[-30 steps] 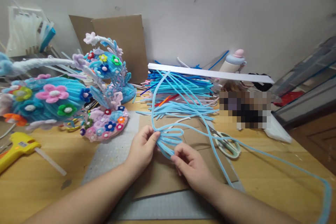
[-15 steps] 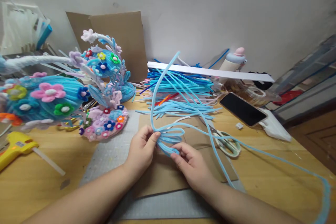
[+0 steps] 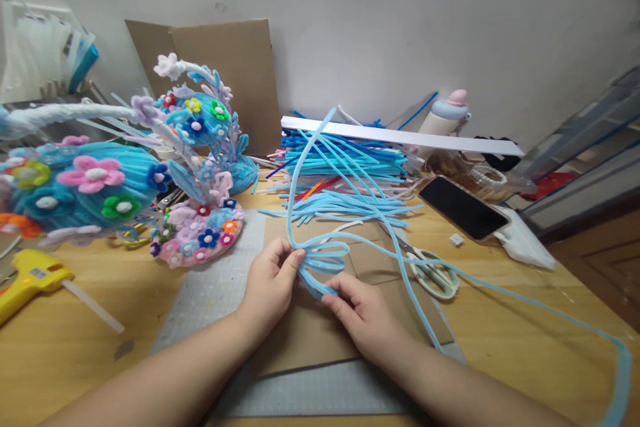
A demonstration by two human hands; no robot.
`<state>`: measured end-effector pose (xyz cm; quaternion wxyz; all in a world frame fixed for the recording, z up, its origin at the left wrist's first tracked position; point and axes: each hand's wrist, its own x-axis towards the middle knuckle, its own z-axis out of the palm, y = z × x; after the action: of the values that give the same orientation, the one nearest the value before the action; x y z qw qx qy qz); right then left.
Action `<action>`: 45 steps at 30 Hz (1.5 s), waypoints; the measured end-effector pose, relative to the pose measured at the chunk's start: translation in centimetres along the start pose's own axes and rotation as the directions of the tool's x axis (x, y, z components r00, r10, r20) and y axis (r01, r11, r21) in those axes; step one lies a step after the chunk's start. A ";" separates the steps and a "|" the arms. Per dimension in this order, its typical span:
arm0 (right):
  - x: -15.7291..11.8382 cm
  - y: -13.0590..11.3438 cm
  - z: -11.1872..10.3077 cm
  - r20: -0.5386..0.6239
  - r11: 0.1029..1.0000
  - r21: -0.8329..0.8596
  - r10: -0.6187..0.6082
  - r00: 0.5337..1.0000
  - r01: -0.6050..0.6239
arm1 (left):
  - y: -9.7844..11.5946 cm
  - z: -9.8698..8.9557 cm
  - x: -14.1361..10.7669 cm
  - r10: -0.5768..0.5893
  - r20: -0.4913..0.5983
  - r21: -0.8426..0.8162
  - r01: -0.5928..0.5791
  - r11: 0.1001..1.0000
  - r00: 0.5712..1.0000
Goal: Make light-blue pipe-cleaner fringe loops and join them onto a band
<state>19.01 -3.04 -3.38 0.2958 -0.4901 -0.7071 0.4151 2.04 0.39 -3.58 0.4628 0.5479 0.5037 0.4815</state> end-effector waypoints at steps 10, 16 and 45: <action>0.1 0.3 0.2 -0.019 0.999 0.000 0.042 0.999 -0.042 | -0.1 0.0 0.1 -0.008 0.004 0.012 0.008 1.000 1.000; 0.3 0.7 0.1 -0.016 0.999 -0.048 0.019 1.000 -0.019 | -0.4 0.0 0.2 -0.005 -0.005 0.006 0.005 1.000 1.000; 0.2 0.6 -0.3 -0.023 0.996 -0.074 -0.056 0.998 0.054 | -0.3 -0.2 0.6 -0.052 -0.015 -0.138 0.049 0.989 0.999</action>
<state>19.41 -2.69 -3.76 0.2976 -0.4863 -0.7314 0.3743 1.83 1.01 -3.86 0.5068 0.4972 0.4874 0.5083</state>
